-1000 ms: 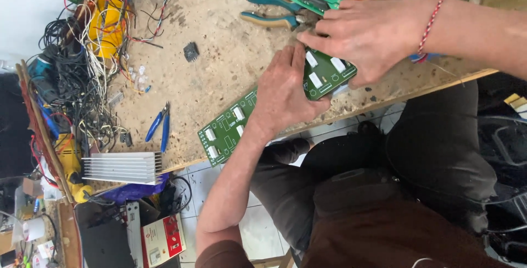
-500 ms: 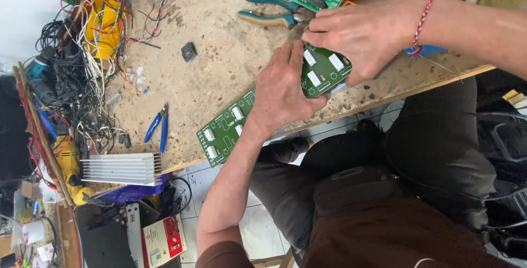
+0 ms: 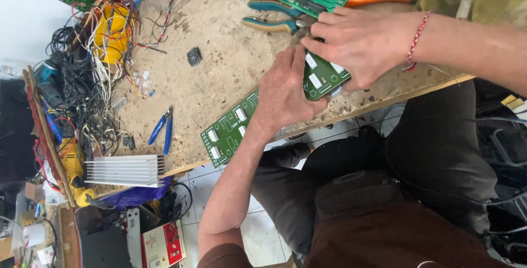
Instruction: Soldering electronic components onto a printed circuit board that is mounted on a large aluminum heat sink.
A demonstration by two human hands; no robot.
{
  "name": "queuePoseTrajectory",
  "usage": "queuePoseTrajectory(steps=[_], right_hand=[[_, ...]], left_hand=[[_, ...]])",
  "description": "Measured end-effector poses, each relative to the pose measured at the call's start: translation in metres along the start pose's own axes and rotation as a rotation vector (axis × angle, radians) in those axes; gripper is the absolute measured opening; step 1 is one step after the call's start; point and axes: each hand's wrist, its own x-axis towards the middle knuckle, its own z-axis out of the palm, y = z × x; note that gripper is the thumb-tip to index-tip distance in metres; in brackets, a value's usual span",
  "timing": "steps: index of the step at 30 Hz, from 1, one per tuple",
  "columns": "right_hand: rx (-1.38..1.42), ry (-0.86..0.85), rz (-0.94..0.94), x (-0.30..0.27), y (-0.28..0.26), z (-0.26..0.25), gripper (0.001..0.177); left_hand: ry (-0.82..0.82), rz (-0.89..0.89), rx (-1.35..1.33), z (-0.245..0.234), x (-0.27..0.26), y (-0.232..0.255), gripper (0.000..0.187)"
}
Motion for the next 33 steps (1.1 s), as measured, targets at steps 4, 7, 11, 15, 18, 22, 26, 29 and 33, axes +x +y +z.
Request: queuePoseTrajectory(steps=[4,7,11,15,18,22,26,29,33], right_hand=[[0.090,0.042,-0.019,0.004,0.004,0.003,0.133],[0.205,0.141,-0.041,0.003,0.008,0.015,0.136],[0.296,0.129,-0.067,0.003,0.013,0.020,0.109],[0.304,0.168,-0.087,0.006,0.017,0.024,0.109],[0.322,0.183,-0.102,0.007,0.016,0.027,0.098],[0.360,0.149,-0.096,0.008,0.019,0.027,0.097],[0.317,0.168,-0.103,0.009,0.020,0.027,0.110],[0.302,0.067,-0.030,0.007,0.015,0.021,0.108],[0.275,0.075,-0.029,0.004,0.015,0.019,0.101]], left_hand=[[-0.008,-0.005,0.005,-0.005,0.001,0.003,0.102],[-0.010,-0.023,-0.006,-0.004,0.003,0.004,0.101],[0.011,0.019,-0.021,-0.002,0.002,0.002,0.097],[0.026,0.023,-0.008,-0.003,0.003,0.002,0.091],[0.064,0.042,-0.019,-0.002,0.001,0.003,0.082],[0.032,0.012,-0.025,0.000,0.001,0.001,0.087],[0.034,0.020,-0.009,0.003,0.002,-0.003,0.090],[0.025,0.021,-0.004,0.003,0.001,-0.004,0.090],[0.025,0.014,0.045,0.004,0.001,-0.003,0.092]])
